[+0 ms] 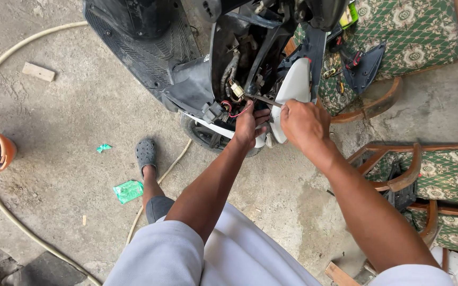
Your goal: Repairing the electrical components and front panel of a scooter, including testing the battery and wire connections.
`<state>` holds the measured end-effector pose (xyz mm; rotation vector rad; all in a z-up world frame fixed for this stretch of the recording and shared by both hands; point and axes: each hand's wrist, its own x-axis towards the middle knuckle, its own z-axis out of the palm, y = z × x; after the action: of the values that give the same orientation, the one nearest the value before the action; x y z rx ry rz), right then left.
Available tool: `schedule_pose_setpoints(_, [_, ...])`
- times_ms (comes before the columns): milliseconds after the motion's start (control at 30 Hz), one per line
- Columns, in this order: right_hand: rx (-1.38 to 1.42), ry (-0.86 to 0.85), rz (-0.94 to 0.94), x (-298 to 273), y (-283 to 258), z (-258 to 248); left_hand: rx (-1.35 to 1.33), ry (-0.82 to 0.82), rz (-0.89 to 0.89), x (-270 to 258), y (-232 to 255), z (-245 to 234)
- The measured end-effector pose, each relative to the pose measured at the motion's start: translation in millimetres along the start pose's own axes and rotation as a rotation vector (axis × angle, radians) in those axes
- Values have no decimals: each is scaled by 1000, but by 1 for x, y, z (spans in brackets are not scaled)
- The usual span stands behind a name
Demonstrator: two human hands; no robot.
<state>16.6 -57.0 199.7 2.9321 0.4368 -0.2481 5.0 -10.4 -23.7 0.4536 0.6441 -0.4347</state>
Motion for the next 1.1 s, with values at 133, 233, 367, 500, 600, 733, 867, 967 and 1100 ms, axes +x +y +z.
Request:
schedule_pose_setpoints(133, [-38,-23,-36,6,-3,-5,-7,-15,37,8,-5,2])
schedule_pose_setpoints(233, [-55,-131,-21,18,-14,-10,-18,26,24,-2,2,5])
schedule_pose_setpoints(367, [-191,-124,-95,46,-6,-12,-29,83,53,8,-3,15])
schedule_pose_setpoints(500, [-260,-154,-149,39,-7,-17,-79,149,100,12,-8,17])
schedule_pose_setpoints(600, [-205,-100,-149,23,-5,-15,-72,153,126,9,-6,18])
schedule_pose_setpoints(733, [-207,-14,-250,36,5,3,-135,122,104,-1,4,21])
schedule_pose_setpoints(867, [-219,-129,-291,53,13,25,-168,154,68,2,2,23])
schedule_pose_setpoints(967, [-182,-176,-228,53,4,24,-204,162,88,8,-3,20])
schedule_pose_setpoints(1100, [-101,-175,-64,47,-5,15,-211,161,99,6,-6,22])
